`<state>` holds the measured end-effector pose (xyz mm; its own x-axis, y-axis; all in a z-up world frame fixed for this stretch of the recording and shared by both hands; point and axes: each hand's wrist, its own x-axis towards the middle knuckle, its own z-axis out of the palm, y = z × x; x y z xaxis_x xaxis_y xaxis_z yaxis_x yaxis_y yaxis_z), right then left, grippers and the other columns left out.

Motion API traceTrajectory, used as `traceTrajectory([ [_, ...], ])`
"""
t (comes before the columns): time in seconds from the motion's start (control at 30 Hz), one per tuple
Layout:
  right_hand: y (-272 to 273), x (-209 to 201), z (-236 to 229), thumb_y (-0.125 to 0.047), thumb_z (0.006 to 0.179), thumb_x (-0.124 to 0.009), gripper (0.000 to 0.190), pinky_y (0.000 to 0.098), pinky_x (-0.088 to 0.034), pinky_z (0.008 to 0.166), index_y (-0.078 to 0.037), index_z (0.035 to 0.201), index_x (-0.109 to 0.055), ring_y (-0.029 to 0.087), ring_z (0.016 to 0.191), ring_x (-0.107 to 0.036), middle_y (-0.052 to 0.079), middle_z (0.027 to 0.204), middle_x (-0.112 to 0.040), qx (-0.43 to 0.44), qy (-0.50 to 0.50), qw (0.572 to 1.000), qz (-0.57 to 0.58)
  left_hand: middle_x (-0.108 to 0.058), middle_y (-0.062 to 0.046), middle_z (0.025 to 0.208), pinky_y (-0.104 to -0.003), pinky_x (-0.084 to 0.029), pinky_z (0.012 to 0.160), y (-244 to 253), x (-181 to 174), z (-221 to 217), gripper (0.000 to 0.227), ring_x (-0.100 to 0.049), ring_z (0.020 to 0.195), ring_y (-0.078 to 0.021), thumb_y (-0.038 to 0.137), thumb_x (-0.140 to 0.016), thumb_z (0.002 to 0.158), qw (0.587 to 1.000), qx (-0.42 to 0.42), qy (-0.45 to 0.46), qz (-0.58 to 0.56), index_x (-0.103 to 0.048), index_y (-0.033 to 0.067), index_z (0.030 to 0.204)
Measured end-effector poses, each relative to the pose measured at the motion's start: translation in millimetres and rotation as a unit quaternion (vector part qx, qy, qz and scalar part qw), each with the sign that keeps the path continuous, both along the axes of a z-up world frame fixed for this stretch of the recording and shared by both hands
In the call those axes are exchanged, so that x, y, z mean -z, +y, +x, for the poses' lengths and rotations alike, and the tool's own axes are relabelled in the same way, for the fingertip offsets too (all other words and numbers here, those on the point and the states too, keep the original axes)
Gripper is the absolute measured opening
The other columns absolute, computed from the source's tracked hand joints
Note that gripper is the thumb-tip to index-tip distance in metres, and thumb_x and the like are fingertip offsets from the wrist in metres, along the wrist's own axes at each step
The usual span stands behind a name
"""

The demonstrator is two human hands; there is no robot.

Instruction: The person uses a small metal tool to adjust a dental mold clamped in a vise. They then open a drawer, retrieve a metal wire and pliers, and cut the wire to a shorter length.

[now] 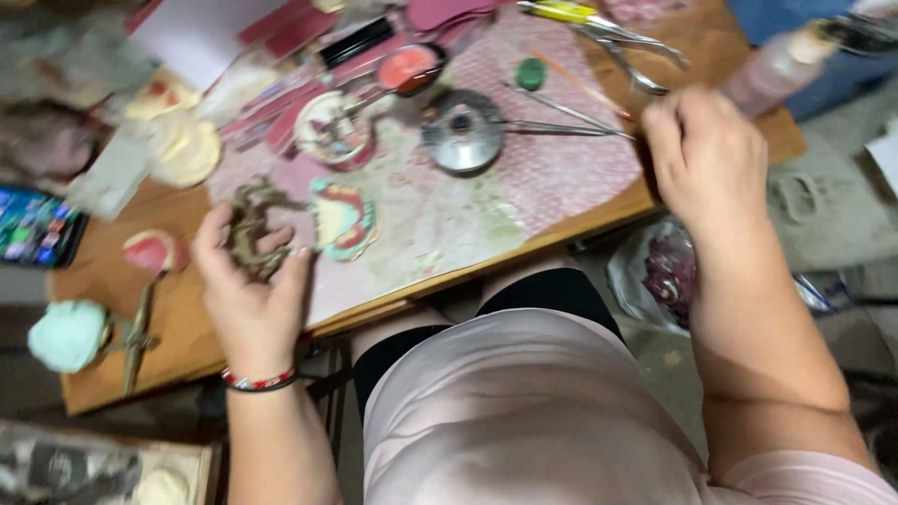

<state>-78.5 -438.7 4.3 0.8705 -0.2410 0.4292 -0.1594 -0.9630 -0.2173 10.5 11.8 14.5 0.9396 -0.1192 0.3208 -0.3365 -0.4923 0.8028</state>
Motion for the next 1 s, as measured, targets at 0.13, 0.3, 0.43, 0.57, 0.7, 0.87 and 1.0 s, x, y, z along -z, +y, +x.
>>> traceTrajectory([
  [0.13,-12.9,18.8,70.4,0.002,0.101,-0.057,0.016,0.0601,-0.047,0.071,0.004,0.117,-0.060,0.050,0.086,-0.061,0.028,0.099,-0.063,-0.062,-0.033,0.993,-0.094,-0.057,-0.029,0.145,-0.036,-0.056,0.105,15.9,10.5,-21.1,0.075,-0.068,0.120,-0.0283,0.004,-0.072,0.095,0.996,0.000,0.010,-0.089,-0.027,0.0034,0.155],
  [0.3,-41.6,45.6,91.2,0.007,0.101,-0.087,0.034,0.0432,-0.052,0.091,-0.005,0.133,-0.091,0.034,0.105,-0.069,0.017,0.115,-0.076,-0.164,-0.132,0.964,-0.160,-0.062,-0.027,0.139,-0.039,-0.060,0.106,45.1,22.3,-57.3,0.050,-0.074,0.116,-0.0344,-0.001,-0.071,0.096,0.991,-0.063,-0.110,-0.037,-0.047,-0.0063,0.140],
  [0.43,-18.4,63.1,12.9,0.016,0.126,-0.064,0.018,0.0468,-0.048,0.117,0.019,0.143,-0.069,0.042,0.132,-0.064,0.033,0.140,-0.069,-0.187,-0.118,0.957,0.190,-0.075,-0.014,0.095,-0.040,-0.054,0.079,75.4,24.5,-80.1,0.013,-0.069,0.085,-0.0316,0.004,-0.064,0.103,0.961,-0.077,-0.221,0.149,-0.072,-0.0026,0.096],
  [0.57,-30.4,125.1,-83.4,-0.009,0.140,-0.067,0.041,0.0451,-0.044,0.094,-0.004,0.099,-0.063,0.024,0.092,-0.054,0.010,0.095,-0.057,-0.012,-0.081,0.971,0.226,-0.070,-0.006,0.081,-0.038,-0.050,0.068,90.3,50.5,-94.1,0.022,-0.065,0.072,-0.0257,0.019,-0.079,0.097,0.960,-0.090,-0.203,0.172,-0.068,0.0052,0.084],
  [0.7,46.4,92.3,-94.2,-0.001,0.110,-0.057,0.028,0.0332,-0.049,0.106,-0.004,0.136,-0.068,0.021,0.116,-0.069,0.013,0.120,-0.074,-0.101,0.075,0.936,0.330,-0.076,-0.007,0.099,-0.037,-0.054,0.078,91.1,77.1,-100.1,0.024,-0.072,0.091,-0.0252,0.029,-0.079,0.092,0.980,-0.058,-0.070,0.179,-0.073,0.0077,0.101],
  [0.87,51.5,106.9,-91.7,-0.011,0.108,-0.057,0.028,0.0337,-0.052,0.103,-0.002,0.134,-0.061,0.024,0.117,-0.069,0.013,0.128,-0.069,-0.174,0.067,0.894,0.407,-0.074,-0.005,0.110,-0.035,-0.056,0.078,74.8,73.8,-106.1,0.036,-0.071,0.101,-0.0215,0.039,-0.074,0.093,0.983,-0.009,0.030,0.181,-0.073,0.0116,0.116],
  [1.0,44.9,74.6,-122.0,-0.023,0.098,-0.068,0.029,0.0308,-0.048,0.101,-0.018,0.126,-0.072,0.017,0.108,-0.071,0.000,0.120,-0.077,-0.156,0.184,0.942,0.235,-0.071,-0.002,0.110,-0.025,-0.056,0.081,65.5,72.5,-109.8,0.029,-0.070,0.079,-0.0102,0.026,-0.076,0.091,0.988,-0.006,0.129,0.083,-0.073,0.0130,0.117],
])
